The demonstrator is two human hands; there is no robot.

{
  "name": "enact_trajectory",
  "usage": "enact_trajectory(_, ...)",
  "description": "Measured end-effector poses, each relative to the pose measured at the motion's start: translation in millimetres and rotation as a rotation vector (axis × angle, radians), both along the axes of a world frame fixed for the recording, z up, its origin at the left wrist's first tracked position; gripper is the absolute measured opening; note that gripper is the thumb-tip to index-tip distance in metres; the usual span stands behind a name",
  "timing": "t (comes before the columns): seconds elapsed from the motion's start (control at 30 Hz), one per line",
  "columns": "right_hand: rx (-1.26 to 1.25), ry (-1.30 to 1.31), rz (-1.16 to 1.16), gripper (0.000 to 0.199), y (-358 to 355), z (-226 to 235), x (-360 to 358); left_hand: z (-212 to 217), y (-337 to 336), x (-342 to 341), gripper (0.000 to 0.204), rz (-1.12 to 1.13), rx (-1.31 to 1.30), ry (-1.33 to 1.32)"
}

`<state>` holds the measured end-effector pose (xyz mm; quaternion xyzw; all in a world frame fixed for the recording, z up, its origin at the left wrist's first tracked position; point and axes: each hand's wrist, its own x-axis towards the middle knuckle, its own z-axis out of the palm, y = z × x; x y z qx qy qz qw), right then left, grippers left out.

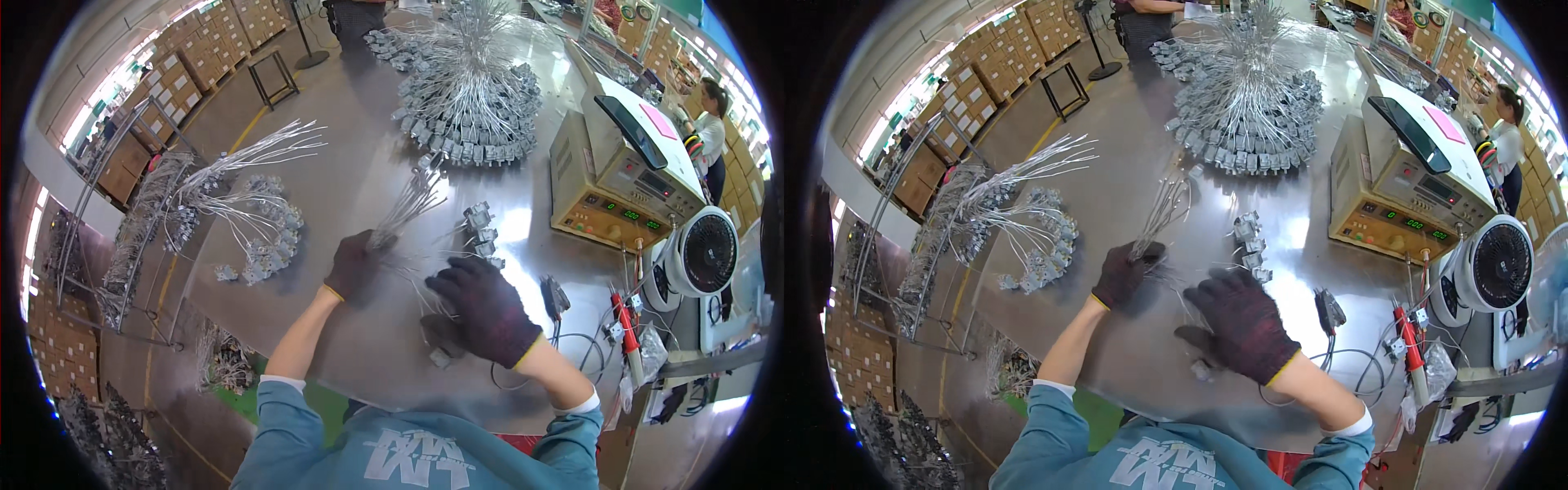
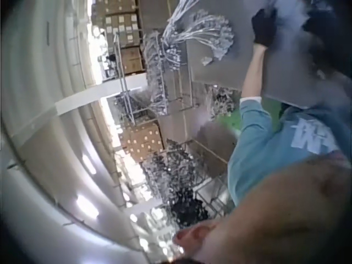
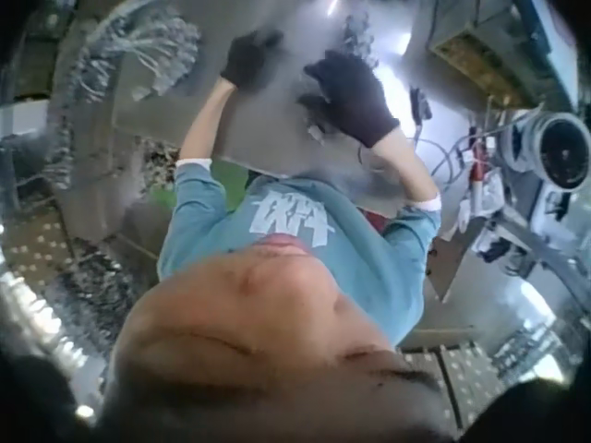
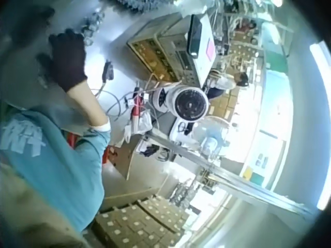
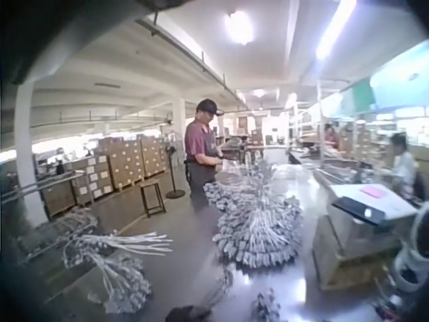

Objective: Assembling silver tinsel-like components, organizing them, and transporting them on a rolling cart in a production facility.

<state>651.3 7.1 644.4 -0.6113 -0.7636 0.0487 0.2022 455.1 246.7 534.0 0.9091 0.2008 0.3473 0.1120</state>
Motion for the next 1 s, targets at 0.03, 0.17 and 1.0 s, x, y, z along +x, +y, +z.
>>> enact_trajectory(0.03, 0.075, 0.036, -0.071, 0.054, -5, 1, 9, -1, 5, -3, 0.034, -0.072, -0.326, 0.047)
enact_trajectory(0.17, 0.200, 0.084, -0.253, 0.052, -2, 3, 45, 14, 24, -6, 0.046, -0.304, -0.808, 0.169)
enact_trajectory(1.0, -0.454, 0.063, -0.490, 0.065, 41, -49, 29, -40, 101, 16, 0.029, -0.312, -0.626, -0.112)
